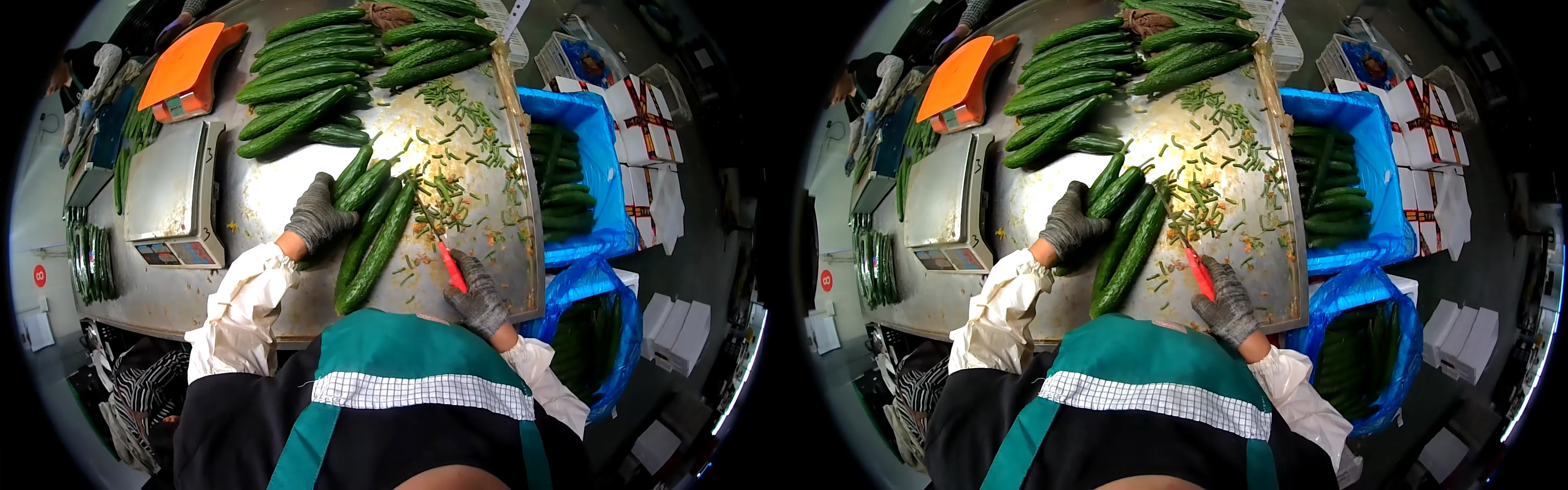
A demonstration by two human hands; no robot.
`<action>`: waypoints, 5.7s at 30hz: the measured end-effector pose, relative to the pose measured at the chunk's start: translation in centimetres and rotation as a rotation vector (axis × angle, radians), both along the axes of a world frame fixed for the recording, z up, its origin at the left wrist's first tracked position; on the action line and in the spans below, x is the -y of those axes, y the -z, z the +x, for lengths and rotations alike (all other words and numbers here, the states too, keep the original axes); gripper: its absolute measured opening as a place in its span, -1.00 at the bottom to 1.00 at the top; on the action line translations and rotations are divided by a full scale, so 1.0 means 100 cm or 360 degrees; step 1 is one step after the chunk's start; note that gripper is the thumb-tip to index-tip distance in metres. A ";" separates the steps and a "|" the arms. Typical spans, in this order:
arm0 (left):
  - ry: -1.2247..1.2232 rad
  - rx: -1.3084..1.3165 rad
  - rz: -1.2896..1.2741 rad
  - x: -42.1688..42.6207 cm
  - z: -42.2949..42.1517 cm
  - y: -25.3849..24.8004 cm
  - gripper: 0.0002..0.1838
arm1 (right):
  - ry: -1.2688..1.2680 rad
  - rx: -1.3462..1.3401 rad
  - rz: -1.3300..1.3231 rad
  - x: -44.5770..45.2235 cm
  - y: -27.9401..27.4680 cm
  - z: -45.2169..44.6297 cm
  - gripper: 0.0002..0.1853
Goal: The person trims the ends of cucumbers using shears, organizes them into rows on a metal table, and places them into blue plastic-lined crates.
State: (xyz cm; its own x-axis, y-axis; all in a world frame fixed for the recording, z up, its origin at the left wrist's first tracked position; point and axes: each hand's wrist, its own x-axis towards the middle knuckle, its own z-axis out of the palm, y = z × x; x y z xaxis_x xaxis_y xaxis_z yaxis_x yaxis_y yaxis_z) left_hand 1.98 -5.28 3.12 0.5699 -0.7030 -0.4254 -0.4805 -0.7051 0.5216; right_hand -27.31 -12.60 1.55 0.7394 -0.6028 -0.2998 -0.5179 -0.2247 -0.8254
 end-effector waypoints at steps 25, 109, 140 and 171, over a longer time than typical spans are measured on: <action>0.0318 0.0401 -0.0087 0.000 -0.020 -0.030 -0.30 | 0.0114 0.0172 -0.0082 0.010 -0.016 0.014 -0.54; 0.0301 0.0480 0.0444 -0.005 -0.081 -0.003 0.25 | 0.0645 0.0268 0.0638 -0.009 0.022 -0.031 -0.41; 0.0755 0.0590 0.0380 -0.007 -0.055 0.005 0.19 | -0.0010 -0.0214 -0.0039 0.027 -0.007 -0.028 -0.49; 0.0934 0.0674 0.0258 -0.014 -0.041 0.008 0.14 | -0.0076 -0.0574 0.0631 0.065 -0.070 0.007 -0.57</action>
State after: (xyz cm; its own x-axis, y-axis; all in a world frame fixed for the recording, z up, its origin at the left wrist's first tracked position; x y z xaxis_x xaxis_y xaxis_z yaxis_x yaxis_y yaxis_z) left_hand -2.07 -3.84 2.31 0.2581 -0.8897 -0.3767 -0.9389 -0.3229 0.1193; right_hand -26.62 -19.13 8.52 0.5712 -0.3602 -0.7375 -0.7810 0.0379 -0.6234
